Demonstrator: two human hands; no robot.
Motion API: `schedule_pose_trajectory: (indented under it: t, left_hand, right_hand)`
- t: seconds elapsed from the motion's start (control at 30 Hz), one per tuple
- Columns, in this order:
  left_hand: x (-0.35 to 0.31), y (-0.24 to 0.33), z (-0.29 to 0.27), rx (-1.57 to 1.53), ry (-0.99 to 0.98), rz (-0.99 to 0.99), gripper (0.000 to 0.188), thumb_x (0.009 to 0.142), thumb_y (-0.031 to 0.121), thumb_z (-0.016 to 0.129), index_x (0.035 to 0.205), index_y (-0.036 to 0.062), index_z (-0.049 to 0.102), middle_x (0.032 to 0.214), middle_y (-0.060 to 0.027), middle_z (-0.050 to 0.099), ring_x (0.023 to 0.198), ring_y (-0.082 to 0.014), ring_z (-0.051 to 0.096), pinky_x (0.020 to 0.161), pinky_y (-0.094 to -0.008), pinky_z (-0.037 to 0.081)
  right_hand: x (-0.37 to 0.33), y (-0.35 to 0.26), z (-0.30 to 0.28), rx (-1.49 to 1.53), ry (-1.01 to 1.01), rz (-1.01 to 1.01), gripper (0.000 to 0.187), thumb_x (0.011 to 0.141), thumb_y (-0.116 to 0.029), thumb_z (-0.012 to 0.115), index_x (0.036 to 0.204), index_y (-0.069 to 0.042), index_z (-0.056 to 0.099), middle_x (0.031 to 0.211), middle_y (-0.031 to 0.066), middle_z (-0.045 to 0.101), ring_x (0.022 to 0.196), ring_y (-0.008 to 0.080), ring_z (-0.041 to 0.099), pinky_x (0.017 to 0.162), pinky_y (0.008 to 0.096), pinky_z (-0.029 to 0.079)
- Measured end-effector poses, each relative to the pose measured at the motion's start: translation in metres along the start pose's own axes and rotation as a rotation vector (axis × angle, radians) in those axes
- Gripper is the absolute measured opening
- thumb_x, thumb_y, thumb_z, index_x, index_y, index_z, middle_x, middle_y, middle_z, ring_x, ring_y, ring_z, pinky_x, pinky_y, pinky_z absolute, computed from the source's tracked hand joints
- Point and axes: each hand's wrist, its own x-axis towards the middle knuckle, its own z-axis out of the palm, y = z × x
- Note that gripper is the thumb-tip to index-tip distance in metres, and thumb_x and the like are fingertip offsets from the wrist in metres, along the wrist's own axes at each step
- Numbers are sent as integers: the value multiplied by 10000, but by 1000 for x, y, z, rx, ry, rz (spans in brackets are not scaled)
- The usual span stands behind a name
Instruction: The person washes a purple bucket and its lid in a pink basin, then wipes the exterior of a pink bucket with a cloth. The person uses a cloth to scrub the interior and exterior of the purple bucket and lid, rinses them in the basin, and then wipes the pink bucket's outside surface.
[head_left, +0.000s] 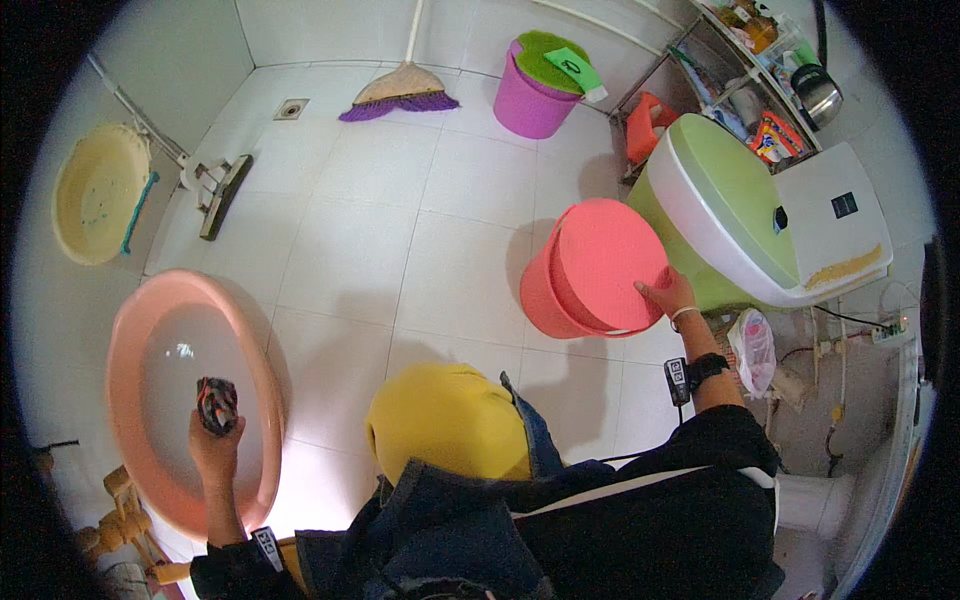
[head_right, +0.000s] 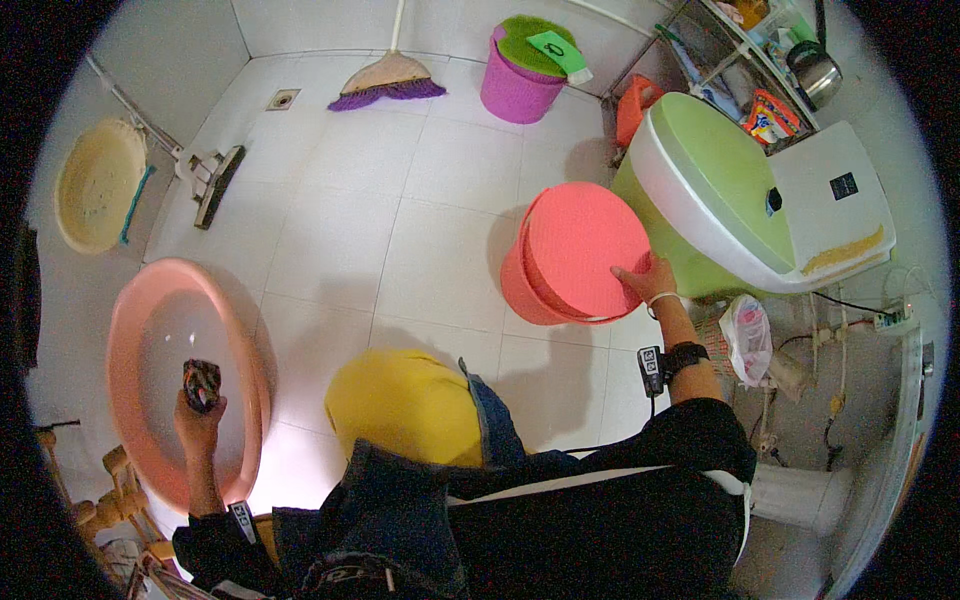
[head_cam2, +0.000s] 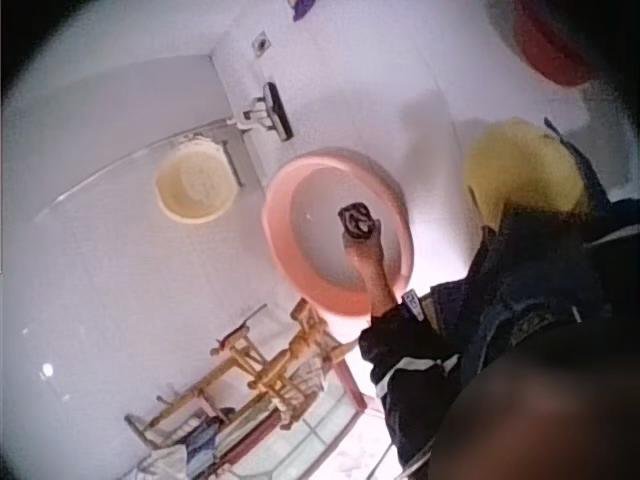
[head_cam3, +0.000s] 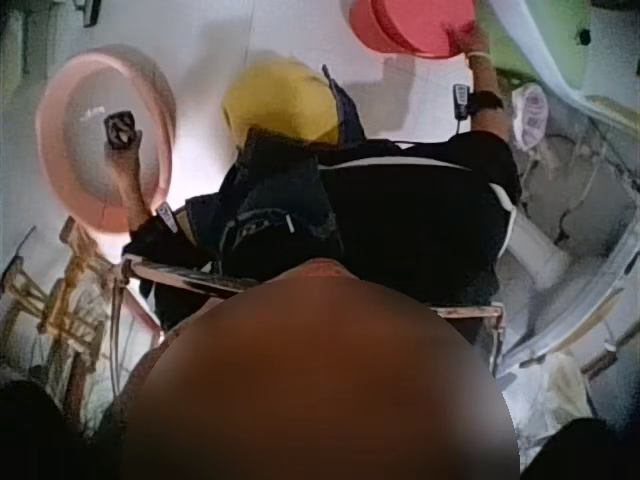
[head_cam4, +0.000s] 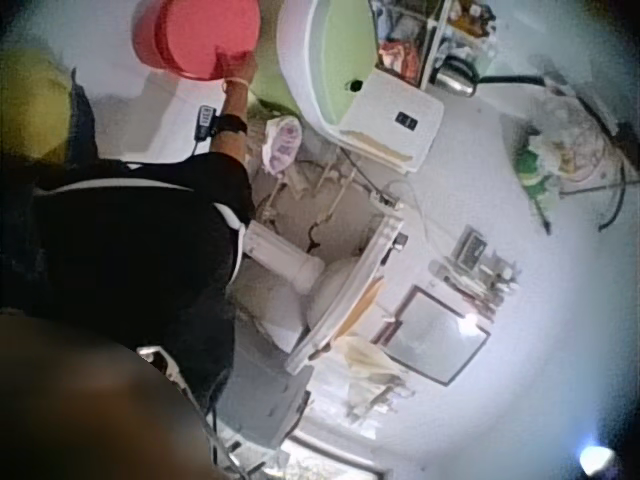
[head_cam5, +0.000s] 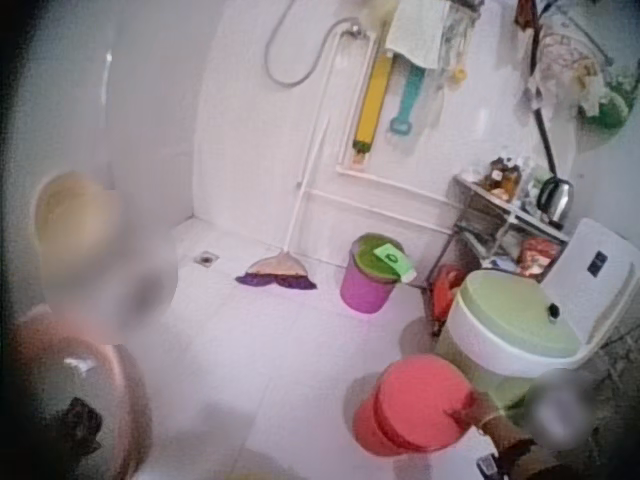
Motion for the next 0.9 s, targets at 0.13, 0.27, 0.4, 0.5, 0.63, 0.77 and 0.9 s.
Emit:
schedule_pose_trajectory:
  t: [0.13, 0.27, 0.4, 0.5, 0.63, 0.77, 0.9]
  left_hand:
    - [0, 24, -2, -50, -49, -17, 437, 674, 133, 846, 1006, 9, 591, 901, -156, 686, 798, -284, 668, 744, -379, 530]
    - [-5, 42, -3, 40, -54, -21, 452, 675, 129, 847, 1038, 10, 606, 938, -163, 698, 851, -307, 686, 765, -388, 536]
    - [-11, 44, -4, 29, -54, 11, 476, 662, 105, 849, 1063, 10, 612, 1019, -181, 685, 914, -320, 682, 802, -398, 534]
    - [-10, 43, -1, -29, -77, -24, 532, 649, 97, 857, 1114, 18, 610, 1056, -181, 673, 944, -336, 674, 823, -396, 536]
    - [-6, 63, 7, 98, -68, 36, 588, 666, 110, 850, 1197, 37, 608, 1141, -197, 653, 1026, -352, 665, 871, -376, 533]
    - [-8, 116, 30, -155, -88, 114, 526, 697, 158, 841, 1156, 22, 623, 1082, -190, 678, 999, -325, 674, 875, -391, 528]
    - [-3, 168, 58, -119, -183, 216, 569, 695, 281, 869, 1128, 14, 615, 1045, -193, 683, 986, -339, 671, 866, -404, 530]
  right_hand:
    - [-4, -39, 10, -90, 17, -114, 781, 644, -473, 889, 1207, -2, 624, 1099, 188, 707, 988, 306, 686, 867, 401, 541]
    - [1, -75, 30, -6, -48, -196, 786, 637, -493, 886, 1212, -25, 627, 1097, 186, 696, 983, 320, 672, 871, 410, 530]
    - [7, -114, 57, -41, -34, -267, 744, 645, -464, 887, 1206, -48, 632, 1117, 183, 653, 1018, 323, 631, 882, 413, 508]
    - [7, -146, 75, -20, -21, -313, 702, 647, -435, 889, 1195, -73, 639, 1058, 155, 621, 980, 312, 605, 860, 411, 498]
    - [5, -182, 94, 69, -97, -411, 650, 642, -407, 886, 1154, -87, 644, 962, 118, 583, 893, 293, 580, 815, 401, 493]
    - [4, -212, 112, 92, -177, -542, 708, 682, -420, 859, 1247, -81, 601, 1002, 118, 587, 868, 236, 583, 744, 352, 507]
    - [-1, -237, 107, -43, -393, -556, 692, 742, -413, 825, 1306, -85, 592, 1083, 141, 589, 945, 252, 601, 787, 363, 527]
